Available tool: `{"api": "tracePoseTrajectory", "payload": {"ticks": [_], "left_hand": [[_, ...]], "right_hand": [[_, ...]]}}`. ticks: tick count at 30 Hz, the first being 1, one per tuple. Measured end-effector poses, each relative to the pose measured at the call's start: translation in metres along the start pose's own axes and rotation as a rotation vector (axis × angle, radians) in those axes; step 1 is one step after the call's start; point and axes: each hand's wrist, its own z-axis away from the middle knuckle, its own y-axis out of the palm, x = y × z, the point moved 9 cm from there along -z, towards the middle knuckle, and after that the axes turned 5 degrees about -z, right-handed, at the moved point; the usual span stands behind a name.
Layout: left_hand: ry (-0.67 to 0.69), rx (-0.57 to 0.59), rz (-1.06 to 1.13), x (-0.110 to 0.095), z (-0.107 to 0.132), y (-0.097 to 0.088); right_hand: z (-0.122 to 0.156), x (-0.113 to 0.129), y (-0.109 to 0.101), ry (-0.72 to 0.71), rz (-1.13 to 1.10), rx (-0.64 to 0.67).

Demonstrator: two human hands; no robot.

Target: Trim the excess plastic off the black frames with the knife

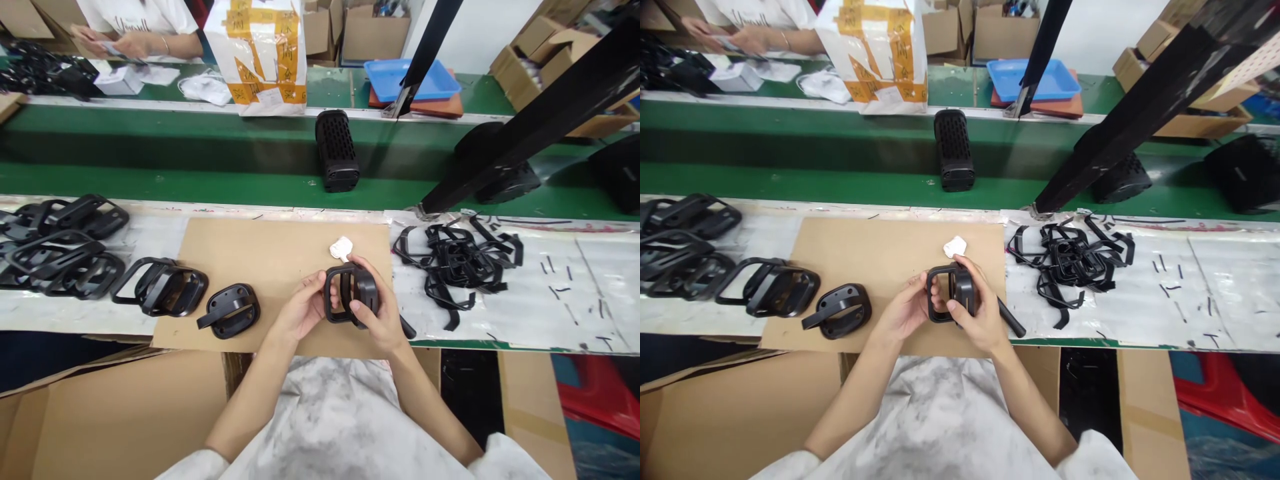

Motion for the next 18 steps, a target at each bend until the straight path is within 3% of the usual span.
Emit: {"api": "tracePoseTrajectory", "payload": {"ticks": [6,11,15,18], "left_hand": [[-0.057,-0.027,0.091,0.006,-0.004,-0.001],[0.072,-0.063,0.132,-0.001,-0.004,-0.001],[0.161,-0.101,-0.07,-0.012,-0.002,0.0],[0.221,-0.054,-0.239,-0.018,0.003,0.003]], "right_hand": [[-0.002,-0.004,0.002,0.016,-0.035,0.024],[-0.003,-0.002,0.005,0.032,-0.035,0.034],[-0.01,-0.002,0.0,0.05,-0.075,-0.01],[-0.018,-0.002,-0.007,0.023,-0.05,-0.064]]}}
